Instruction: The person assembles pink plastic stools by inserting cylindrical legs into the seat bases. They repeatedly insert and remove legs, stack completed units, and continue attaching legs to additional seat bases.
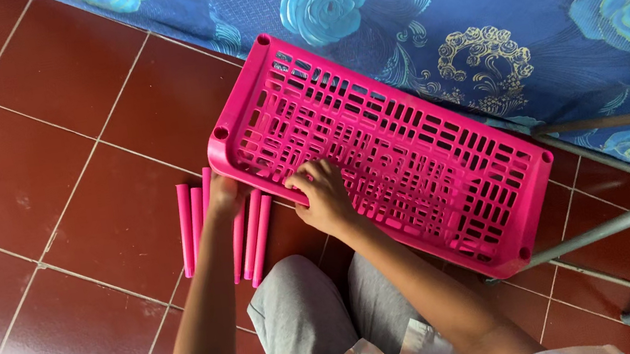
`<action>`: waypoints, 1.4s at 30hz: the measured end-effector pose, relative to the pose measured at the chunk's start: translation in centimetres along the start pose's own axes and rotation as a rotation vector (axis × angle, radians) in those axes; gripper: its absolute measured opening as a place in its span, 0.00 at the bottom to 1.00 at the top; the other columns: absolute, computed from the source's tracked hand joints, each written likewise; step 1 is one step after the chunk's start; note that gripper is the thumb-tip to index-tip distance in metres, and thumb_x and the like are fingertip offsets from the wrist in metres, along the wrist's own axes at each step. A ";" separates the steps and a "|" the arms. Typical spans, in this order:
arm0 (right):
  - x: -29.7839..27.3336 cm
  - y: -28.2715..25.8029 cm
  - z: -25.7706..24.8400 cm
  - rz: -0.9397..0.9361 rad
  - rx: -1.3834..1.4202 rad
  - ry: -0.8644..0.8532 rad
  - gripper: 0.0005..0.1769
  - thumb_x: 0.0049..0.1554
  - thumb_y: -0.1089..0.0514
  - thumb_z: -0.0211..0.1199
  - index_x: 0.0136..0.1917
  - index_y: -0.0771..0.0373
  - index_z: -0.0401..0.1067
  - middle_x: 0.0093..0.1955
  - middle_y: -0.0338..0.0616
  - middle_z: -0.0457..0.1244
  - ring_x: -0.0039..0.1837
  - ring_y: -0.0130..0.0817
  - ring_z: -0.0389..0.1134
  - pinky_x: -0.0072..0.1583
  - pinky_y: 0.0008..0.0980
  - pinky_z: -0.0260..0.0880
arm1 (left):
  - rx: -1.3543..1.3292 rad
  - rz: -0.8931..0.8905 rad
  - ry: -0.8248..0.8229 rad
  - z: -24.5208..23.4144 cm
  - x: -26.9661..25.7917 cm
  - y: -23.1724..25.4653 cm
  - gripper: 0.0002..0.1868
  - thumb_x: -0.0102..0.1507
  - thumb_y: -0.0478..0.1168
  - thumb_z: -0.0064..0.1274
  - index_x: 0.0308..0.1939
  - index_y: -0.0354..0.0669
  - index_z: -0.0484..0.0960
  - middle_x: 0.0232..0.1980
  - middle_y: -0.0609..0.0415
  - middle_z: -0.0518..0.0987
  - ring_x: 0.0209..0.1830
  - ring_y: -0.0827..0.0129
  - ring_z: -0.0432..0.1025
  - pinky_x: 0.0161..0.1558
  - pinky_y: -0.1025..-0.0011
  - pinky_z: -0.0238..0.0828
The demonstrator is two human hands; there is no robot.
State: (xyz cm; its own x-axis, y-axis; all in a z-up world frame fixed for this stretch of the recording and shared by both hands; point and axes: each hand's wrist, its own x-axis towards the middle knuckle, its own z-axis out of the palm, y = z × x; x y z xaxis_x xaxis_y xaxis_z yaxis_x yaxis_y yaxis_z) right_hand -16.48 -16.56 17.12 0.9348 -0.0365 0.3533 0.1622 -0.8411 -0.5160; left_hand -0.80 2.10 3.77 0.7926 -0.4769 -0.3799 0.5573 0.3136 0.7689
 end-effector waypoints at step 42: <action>-36.8 23.5 -10.5 0.509 0.371 0.267 0.18 0.56 0.69 0.65 0.60 0.66 0.70 0.53 0.50 0.70 0.58 0.40 0.73 0.55 0.35 0.73 | -0.320 -0.579 -0.011 28.6 -13.6 -25.0 0.12 0.62 0.49 0.62 0.44 0.49 0.81 0.39 0.55 0.85 0.41 0.63 0.80 0.53 0.54 0.78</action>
State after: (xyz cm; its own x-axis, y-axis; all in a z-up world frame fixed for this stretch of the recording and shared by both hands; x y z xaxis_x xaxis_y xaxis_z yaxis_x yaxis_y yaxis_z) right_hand -50.40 -40.68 0.15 0.8212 -0.5501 0.1516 -0.1345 -0.4449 -0.8854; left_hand -32.54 -22.72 4.39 0.3415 -0.6495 -0.6794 0.9399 0.2322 0.2504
